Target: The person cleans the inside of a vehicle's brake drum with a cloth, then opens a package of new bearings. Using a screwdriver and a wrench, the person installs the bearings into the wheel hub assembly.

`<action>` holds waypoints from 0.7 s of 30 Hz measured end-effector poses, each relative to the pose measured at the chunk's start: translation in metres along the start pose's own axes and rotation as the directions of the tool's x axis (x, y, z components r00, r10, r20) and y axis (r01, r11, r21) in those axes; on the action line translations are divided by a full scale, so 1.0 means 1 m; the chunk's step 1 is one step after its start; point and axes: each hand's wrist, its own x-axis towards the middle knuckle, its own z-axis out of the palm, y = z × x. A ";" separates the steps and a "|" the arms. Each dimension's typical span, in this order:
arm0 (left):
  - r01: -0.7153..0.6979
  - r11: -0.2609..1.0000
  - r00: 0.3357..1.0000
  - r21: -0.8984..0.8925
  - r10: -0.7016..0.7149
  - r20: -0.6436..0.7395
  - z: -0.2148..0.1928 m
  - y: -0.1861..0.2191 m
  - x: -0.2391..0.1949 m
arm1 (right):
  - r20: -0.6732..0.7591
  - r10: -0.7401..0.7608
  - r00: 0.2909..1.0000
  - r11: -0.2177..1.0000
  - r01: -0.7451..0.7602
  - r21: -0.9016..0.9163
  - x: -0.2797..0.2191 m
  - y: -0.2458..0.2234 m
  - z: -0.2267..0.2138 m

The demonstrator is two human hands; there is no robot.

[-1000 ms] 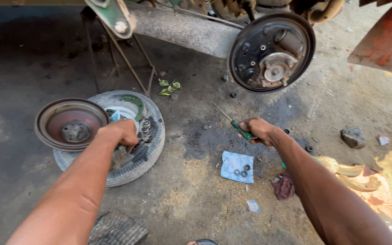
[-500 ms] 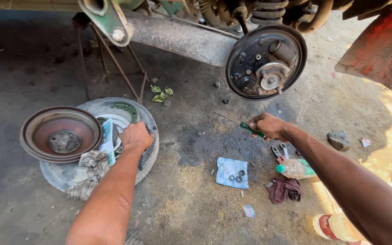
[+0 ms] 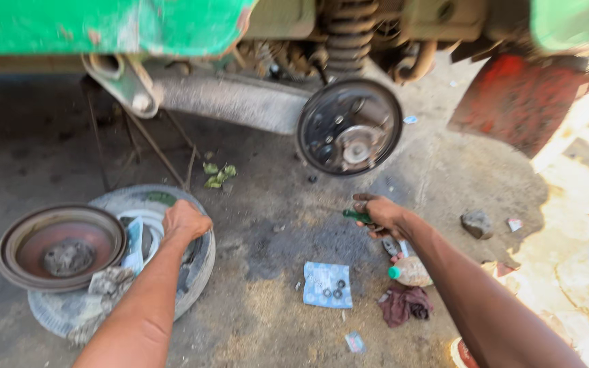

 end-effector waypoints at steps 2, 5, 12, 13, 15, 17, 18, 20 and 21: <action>-0.045 0.989 0.998 -0.139 0.052 0.044 -0.007 0.028 -0.011 | -0.005 0.018 1.000 0.995 -0.017 0.102 0.006 0.010 -0.013; -0.074 0.826 0.928 -0.559 0.262 0.264 -0.010 0.083 -0.023 | 0.035 0.072 0.997 0.937 -0.079 0.341 0.027 0.035 -0.047; -0.322 0.669 0.715 -0.670 0.636 0.292 -0.046 0.230 -0.084 | -0.130 0.133 0.983 0.585 0.028 0.811 -0.021 0.033 -0.105; -0.371 0.617 0.693 -0.694 0.682 0.235 -0.048 0.247 -0.091 | -0.202 0.132 0.970 0.553 0.096 0.827 -0.031 0.023 -0.105; -0.460 0.499 0.651 -0.735 0.752 0.104 -0.046 0.272 -0.103 | -0.268 0.108 0.957 0.490 0.183 0.852 -0.043 0.002 -0.112; -0.545 0.370 0.607 -0.752 0.793 -0.050 -0.047 0.292 -0.109 | -0.299 0.032 0.954 0.461 0.252 0.851 -0.042 -0.018 -0.120; -0.553 0.392 0.628 -0.735 0.776 -0.059 -0.047 0.297 -0.111 | -0.293 -0.022 0.956 0.470 0.268 0.841 -0.038 -0.025 -0.121; -0.560 0.438 0.671 -0.703 0.738 -0.074 -0.045 0.305 -0.113 | -0.277 -0.122 0.953 0.488 0.301 0.819 -0.033 -0.035 -0.121; -0.586 0.448 0.662 -0.675 0.745 -0.081 -0.043 0.309 -0.114 | -0.274 -0.164 0.947 0.503 0.320 0.803 -0.036 -0.039 -0.120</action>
